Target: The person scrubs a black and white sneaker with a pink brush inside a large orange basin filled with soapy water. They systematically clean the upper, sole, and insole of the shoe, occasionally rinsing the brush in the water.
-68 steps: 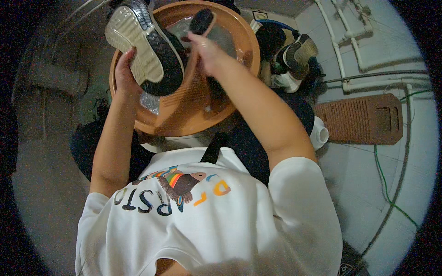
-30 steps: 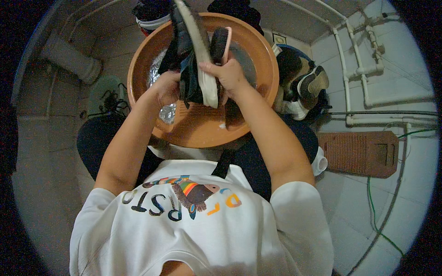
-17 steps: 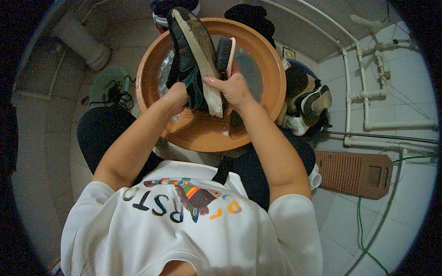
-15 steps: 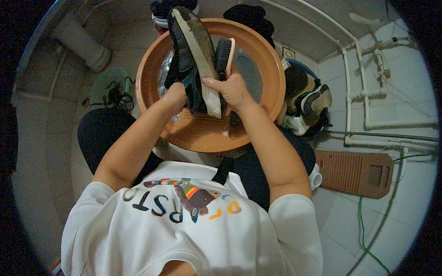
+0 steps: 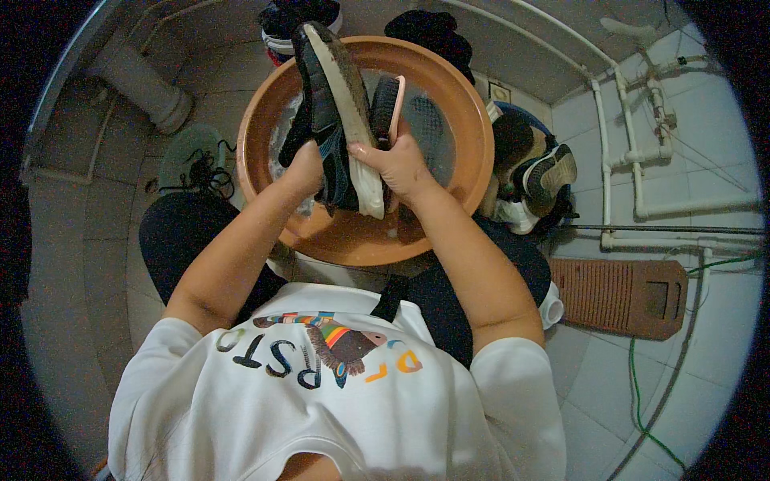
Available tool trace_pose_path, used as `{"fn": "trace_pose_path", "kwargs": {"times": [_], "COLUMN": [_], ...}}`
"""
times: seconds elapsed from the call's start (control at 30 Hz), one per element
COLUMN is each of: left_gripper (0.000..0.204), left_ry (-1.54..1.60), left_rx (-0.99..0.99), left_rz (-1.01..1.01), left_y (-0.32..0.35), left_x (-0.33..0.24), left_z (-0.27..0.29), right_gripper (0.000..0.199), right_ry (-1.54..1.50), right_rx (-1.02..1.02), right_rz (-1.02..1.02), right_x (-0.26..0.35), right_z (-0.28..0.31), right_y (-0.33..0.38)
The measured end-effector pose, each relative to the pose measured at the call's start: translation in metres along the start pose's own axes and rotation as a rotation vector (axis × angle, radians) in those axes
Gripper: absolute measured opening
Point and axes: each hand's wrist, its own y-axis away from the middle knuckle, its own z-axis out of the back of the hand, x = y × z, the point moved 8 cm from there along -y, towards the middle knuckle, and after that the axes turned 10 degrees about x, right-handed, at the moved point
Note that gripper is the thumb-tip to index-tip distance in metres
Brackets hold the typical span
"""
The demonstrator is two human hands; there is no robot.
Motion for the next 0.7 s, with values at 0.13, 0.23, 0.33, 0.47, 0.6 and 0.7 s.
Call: {"fn": "trace_pose_path", "kwargs": {"times": [0.13,0.23,0.33,0.47,0.6,0.7], "left_gripper": [0.021,0.027,0.030,0.030,0.029,0.031], "left_ry": [-0.628,-0.998,-1.042,-1.364,-1.570,-1.481], "left_rx": [-0.072,-0.258,-0.248,-0.177,0.033,0.297], "left_rz": [0.077,0.026,0.074,0.283,0.395,0.517], "left_y": [0.014,0.014,0.009,0.013,0.022,0.032], "left_x": [-0.042,-0.057,-0.066,-0.060,-0.041,-0.010], "left_z": [-0.015,0.006,0.022,0.024,0.004,-0.015], "right_gripper": [0.053,0.050,0.051,0.067,0.083,0.080], "right_ry": [-0.115,-0.035,0.167,0.527,0.664,0.548], "right_rx": [-0.038,-0.195,-0.385,-0.489,-0.676,-0.718], "right_rz": [-0.147,-0.170,-0.161,-0.078,-0.179,-0.164], "right_x": [-0.016,-0.007,0.003,0.026,0.034,0.039], "right_z": [0.020,0.056,0.103,0.122,0.144,0.151], "right_y": [-0.002,-0.005,-0.004,0.000,0.012,0.015]}}
